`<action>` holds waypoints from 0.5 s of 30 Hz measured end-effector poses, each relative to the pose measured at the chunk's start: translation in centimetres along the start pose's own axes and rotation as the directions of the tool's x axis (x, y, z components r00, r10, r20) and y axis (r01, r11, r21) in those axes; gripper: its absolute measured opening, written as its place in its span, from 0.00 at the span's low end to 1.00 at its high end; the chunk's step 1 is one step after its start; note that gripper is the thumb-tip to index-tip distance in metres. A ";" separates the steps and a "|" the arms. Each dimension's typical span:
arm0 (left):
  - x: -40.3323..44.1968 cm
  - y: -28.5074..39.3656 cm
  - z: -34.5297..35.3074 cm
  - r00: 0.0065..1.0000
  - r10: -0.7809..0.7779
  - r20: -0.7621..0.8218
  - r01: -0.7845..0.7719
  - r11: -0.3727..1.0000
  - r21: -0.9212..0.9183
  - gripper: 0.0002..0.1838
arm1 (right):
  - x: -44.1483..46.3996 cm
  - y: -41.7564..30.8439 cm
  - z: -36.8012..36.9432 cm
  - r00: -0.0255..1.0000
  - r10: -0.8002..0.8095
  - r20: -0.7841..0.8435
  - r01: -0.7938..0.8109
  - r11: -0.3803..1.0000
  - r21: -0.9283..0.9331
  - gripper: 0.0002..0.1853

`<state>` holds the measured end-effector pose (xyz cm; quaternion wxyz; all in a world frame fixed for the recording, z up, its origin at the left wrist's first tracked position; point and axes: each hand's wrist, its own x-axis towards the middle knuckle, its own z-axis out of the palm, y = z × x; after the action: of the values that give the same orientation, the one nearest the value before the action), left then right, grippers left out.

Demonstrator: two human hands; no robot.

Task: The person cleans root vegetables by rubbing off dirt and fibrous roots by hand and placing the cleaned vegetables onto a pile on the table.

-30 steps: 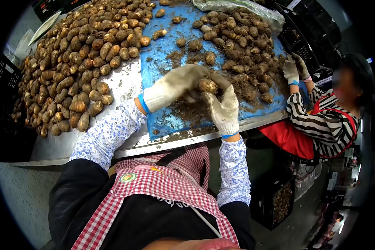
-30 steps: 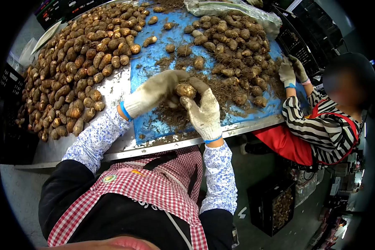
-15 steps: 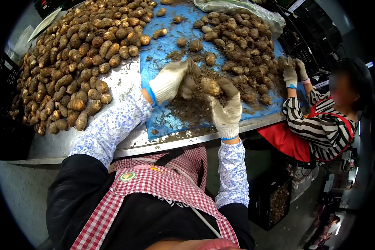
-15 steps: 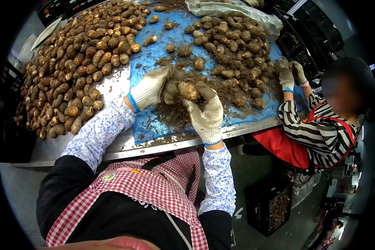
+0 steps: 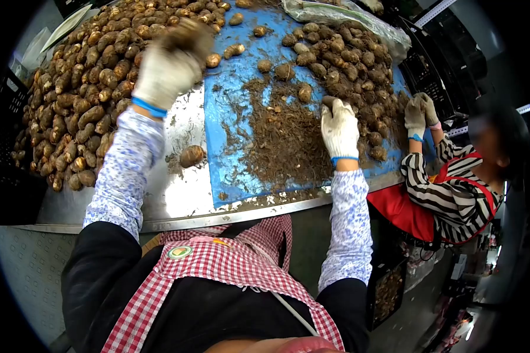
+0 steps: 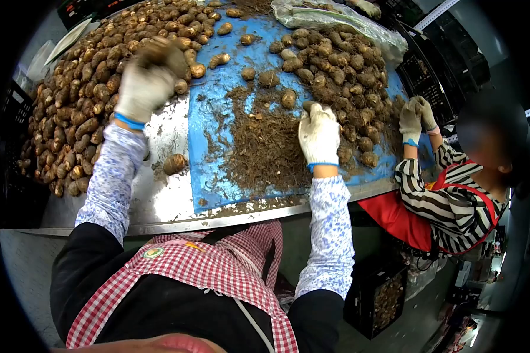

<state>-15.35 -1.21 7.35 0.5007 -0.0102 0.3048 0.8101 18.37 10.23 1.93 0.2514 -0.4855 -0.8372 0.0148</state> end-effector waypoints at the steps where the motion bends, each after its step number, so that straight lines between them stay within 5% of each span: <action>1: 2.8 3.6 -2.3 0.878 0.028 0.478 0.170 0.915 -0.365 0.17 | 1.1 0.0 0.0 0.999 -0.039 -0.005 0.039 0.994 -0.104 0.14; 3: 0.8 7.7 -1.6 0.491 0.152 0.858 0.322 0.883 -0.341 0.22 | 3.2 -1.3 0.2 0.995 -0.011 0.099 0.037 0.962 -0.270 0.18; 7: 1.6 8.4 -3.0 0.568 0.114 0.815 0.162 0.955 -0.247 0.26 | 5.6 -1.4 4.5 0.987 -0.015 0.159 0.085 0.892 -0.444 0.24; 8: 2.0 6.7 -2.3 0.581 0.048 0.813 0.240 0.944 -0.227 0.26 | 6.1 -1.4 5.0 0.978 0.034 0.207 0.042 0.934 -0.355 0.23; 10: 0.6 2.1 -1.1 0.866 0.078 0.494 -0.053 0.996 -0.065 0.19 | 6.4 -1.5 4.9 0.951 0.144 0.273 -0.125 0.988 -0.087 0.24; 12: -0.3 -1.1 -0.1 0.786 -0.092 0.611 -0.268 0.840 0.472 0.25 | 6.5 -0.4 5.6 0.890 0.254 0.378 -0.337 0.926 0.172 0.29; 15: -1.9 -6.7 0.6 0.785 -0.357 0.506 -0.214 0.609 0.763 0.29 | 2.8 0.5 5.1 0.983 0.143 0.114 -0.180 0.664 0.726 0.16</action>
<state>-8.76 -0.35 5.26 0.5568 0.4619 0.4481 0.5253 15.41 13.93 -1.53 0.4026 -0.4160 -0.7203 0.3822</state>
